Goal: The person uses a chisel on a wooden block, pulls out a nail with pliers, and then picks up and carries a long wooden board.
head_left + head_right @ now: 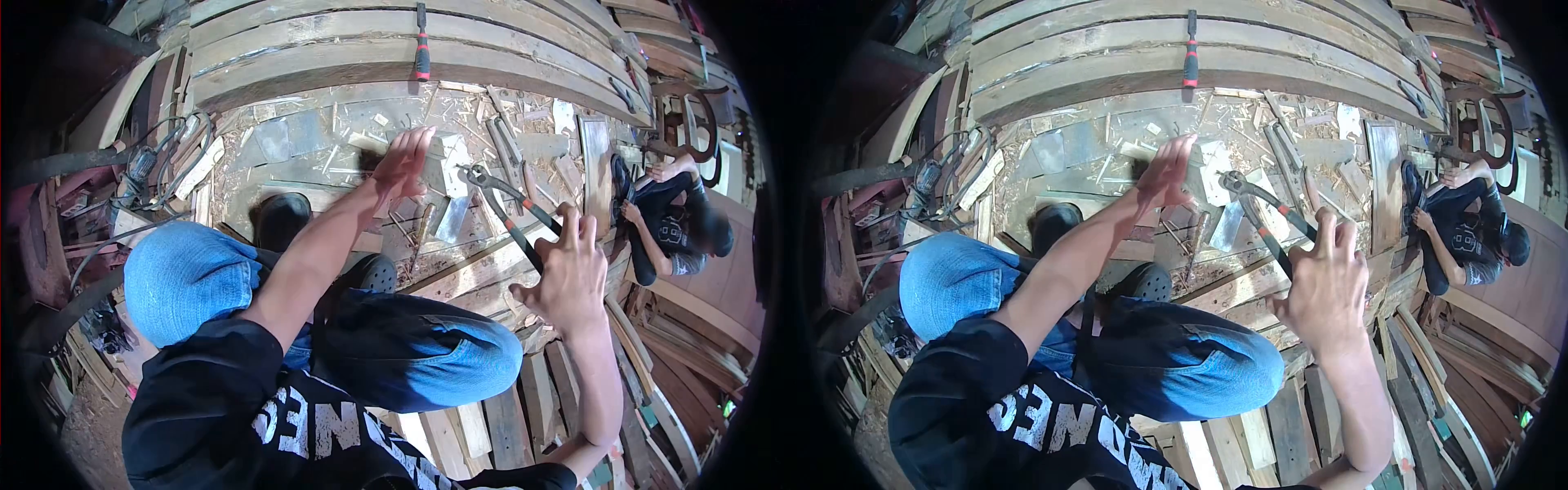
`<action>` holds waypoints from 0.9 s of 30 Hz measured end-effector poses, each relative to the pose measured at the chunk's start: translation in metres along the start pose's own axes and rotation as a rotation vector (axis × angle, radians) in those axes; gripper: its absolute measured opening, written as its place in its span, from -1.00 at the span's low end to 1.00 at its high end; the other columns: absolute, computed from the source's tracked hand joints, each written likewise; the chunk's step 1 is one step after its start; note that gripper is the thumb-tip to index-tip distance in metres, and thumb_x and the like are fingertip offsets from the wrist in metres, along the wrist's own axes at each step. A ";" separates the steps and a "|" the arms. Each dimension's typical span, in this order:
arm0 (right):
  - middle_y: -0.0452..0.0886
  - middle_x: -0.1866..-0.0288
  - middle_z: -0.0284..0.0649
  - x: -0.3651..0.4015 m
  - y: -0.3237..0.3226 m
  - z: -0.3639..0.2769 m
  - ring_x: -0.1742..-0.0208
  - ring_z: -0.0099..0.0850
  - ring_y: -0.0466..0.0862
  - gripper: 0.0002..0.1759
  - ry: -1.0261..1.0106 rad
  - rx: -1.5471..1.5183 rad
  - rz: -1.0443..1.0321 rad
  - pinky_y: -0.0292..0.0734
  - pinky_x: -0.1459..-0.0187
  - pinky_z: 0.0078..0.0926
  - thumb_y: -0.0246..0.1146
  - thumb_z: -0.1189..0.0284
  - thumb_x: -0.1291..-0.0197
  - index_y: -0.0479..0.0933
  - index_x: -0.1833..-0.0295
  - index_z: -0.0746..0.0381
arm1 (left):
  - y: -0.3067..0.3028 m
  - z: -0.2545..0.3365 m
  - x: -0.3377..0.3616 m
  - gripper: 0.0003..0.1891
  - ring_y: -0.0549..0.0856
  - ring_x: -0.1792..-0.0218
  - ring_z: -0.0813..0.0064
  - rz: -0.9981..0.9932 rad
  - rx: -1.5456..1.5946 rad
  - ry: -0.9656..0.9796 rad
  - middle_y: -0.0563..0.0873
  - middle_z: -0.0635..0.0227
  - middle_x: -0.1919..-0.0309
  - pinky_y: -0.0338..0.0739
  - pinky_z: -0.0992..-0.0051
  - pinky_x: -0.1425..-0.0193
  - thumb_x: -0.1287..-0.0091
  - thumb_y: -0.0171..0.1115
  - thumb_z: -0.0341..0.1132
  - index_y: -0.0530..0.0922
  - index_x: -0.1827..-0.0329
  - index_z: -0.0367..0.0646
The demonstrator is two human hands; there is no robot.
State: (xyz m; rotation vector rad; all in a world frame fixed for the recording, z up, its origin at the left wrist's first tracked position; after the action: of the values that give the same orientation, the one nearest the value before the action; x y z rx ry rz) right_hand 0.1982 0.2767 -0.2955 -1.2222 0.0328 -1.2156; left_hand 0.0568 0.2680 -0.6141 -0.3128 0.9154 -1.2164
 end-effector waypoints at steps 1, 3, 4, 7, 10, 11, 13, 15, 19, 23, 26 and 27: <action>0.26 -0.22 -0.06 -0.001 -0.001 0.001 -0.19 -0.11 0.31 -0.57 -0.001 0.000 0.001 0.54 0.01 -0.25 0.55 0.16 0.37 0.66 0.37 0.20 | -0.001 0.001 0.001 0.23 0.40 -0.21 0.07 0.004 0.002 0.007 0.36 -0.03 -0.18 0.29 0.21 -0.30 0.51 0.52 -0.09 0.09 -0.34 -0.42; 0.26 -0.22 -0.08 0.000 -0.008 0.003 -0.19 -0.12 0.31 -0.54 -0.039 -0.025 -0.011 0.55 0.01 -0.25 0.58 0.14 0.41 0.66 0.38 0.20 | -0.004 0.002 0.001 0.24 0.40 -0.21 0.07 0.007 0.003 0.012 0.36 -0.03 -0.18 0.30 0.20 -0.30 0.52 0.53 -0.08 0.09 -0.34 -0.42; 0.27 -0.21 -0.05 0.000 -0.012 0.001 -0.18 -0.10 0.32 -0.55 -0.038 -0.060 -0.006 0.54 0.01 -0.24 0.57 0.13 0.36 0.66 0.39 0.21 | -0.003 0.001 0.000 0.24 0.40 -0.21 0.07 0.012 0.005 0.022 0.36 -0.03 -0.18 0.30 0.20 -0.30 0.52 0.54 -0.08 0.10 -0.34 -0.42; 0.28 -0.19 -0.03 -0.001 -0.005 0.002 -0.16 -0.09 0.32 -0.56 -0.033 -0.078 0.059 0.54 0.04 -0.23 0.53 0.09 0.28 0.66 0.40 0.22 | -0.001 0.001 0.002 0.24 0.41 -0.21 0.08 0.002 -0.016 0.012 0.36 -0.02 -0.18 0.30 0.21 -0.29 0.52 0.55 -0.09 0.11 -0.34 -0.42; 0.30 -0.17 -0.01 -0.002 -0.004 0.002 -0.16 -0.09 0.32 -0.59 -0.036 -0.083 0.062 0.56 0.06 -0.24 0.43 0.07 0.08 0.66 0.39 0.25 | -0.004 0.002 0.000 0.23 0.41 -0.20 0.08 0.000 -0.025 0.002 0.37 -0.01 -0.18 0.31 0.22 -0.29 0.51 0.54 -0.10 0.12 -0.34 -0.43; 0.30 -0.16 -0.02 -0.002 -0.003 0.003 -0.17 -0.11 0.31 -0.60 -0.036 -0.097 0.055 0.58 0.07 -0.27 0.39 0.08 0.01 0.68 0.36 0.25 | -0.004 0.002 0.000 0.22 0.41 -0.20 0.08 0.006 -0.006 0.007 0.38 -0.01 -0.17 0.31 0.23 -0.29 0.51 0.54 -0.10 0.12 -0.34 -0.43; 0.32 -0.13 0.00 -0.002 -0.005 0.004 -0.15 -0.11 0.32 -0.60 -0.057 -0.107 0.061 0.57 0.08 -0.27 0.36 0.09 -0.04 0.68 0.38 0.26 | -0.005 0.002 0.001 0.22 0.41 -0.20 0.08 0.009 -0.018 0.013 0.38 -0.02 -0.17 0.31 0.23 -0.28 0.50 0.53 -0.09 0.12 -0.34 -0.44; 0.32 -0.15 0.00 -0.002 -0.007 0.003 -0.16 -0.11 0.32 -0.61 -0.062 -0.095 0.083 0.56 0.05 -0.27 0.36 0.09 -0.04 0.68 0.35 0.26 | -0.003 0.002 0.000 0.22 0.41 -0.20 0.08 0.012 -0.025 0.025 0.38 -0.02 -0.17 0.30 0.23 -0.28 0.50 0.53 -0.09 0.12 -0.34 -0.44; 0.30 -0.24 0.07 -0.004 -0.011 0.000 -0.22 0.02 0.29 -0.64 -0.025 -0.080 0.059 0.48 -0.06 -0.17 0.40 0.12 0.00 0.66 0.43 0.24 | -0.002 0.002 0.000 0.25 0.41 -0.20 0.08 -0.025 -0.031 -0.005 0.38 -0.03 -0.17 0.29 0.24 -0.29 0.49 0.54 -0.03 0.11 -0.34 -0.46; 0.29 -0.18 -0.04 -0.006 -0.020 -0.004 -0.23 -0.12 0.27 -0.59 -0.018 -0.015 -0.029 0.47 -0.11 -0.23 0.36 0.05 -0.04 0.69 0.26 0.20 | -0.005 0.004 0.000 0.27 0.41 -0.21 0.10 -0.063 -0.070 -0.019 0.38 -0.02 -0.17 0.28 0.24 -0.31 0.49 0.54 0.02 0.10 -0.34 -0.48; 0.28 -0.24 0.02 -0.005 -0.019 -0.006 -0.25 -0.02 0.25 -0.58 -0.014 -0.051 0.004 0.46 -0.08 -0.18 0.43 0.05 0.09 0.68 0.37 0.23 | -0.006 0.004 -0.001 0.20 0.34 -0.26 0.01 -0.104 0.003 -0.047 0.31 -0.10 -0.25 0.21 0.22 -0.37 0.38 0.54 -0.09 0.05 -0.35 -0.48; 0.28 -0.24 0.02 -0.005 -0.021 -0.008 -0.25 -0.02 0.25 -0.58 -0.015 -0.051 0.005 0.46 -0.08 -0.18 0.43 0.05 0.09 0.68 0.37 0.23 | -0.007 0.004 -0.001 0.20 0.34 -0.26 0.01 -0.103 0.001 -0.047 0.31 -0.10 -0.25 0.21 0.22 -0.37 0.38 0.54 -0.09 0.05 -0.35 -0.48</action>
State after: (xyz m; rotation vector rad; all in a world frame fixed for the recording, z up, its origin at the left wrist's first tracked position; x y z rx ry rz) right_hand 0.1765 0.2782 -0.2868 -1.2747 0.0560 -1.2079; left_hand 0.0552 0.2648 -0.6062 -0.3901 0.8663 -1.2989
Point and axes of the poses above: each hand's wrist, its own x-axis away from the middle knuckle, its own y-axis out of the palm, z = x × y, the point moved 2 cm from there along -x, towards the middle knuckle
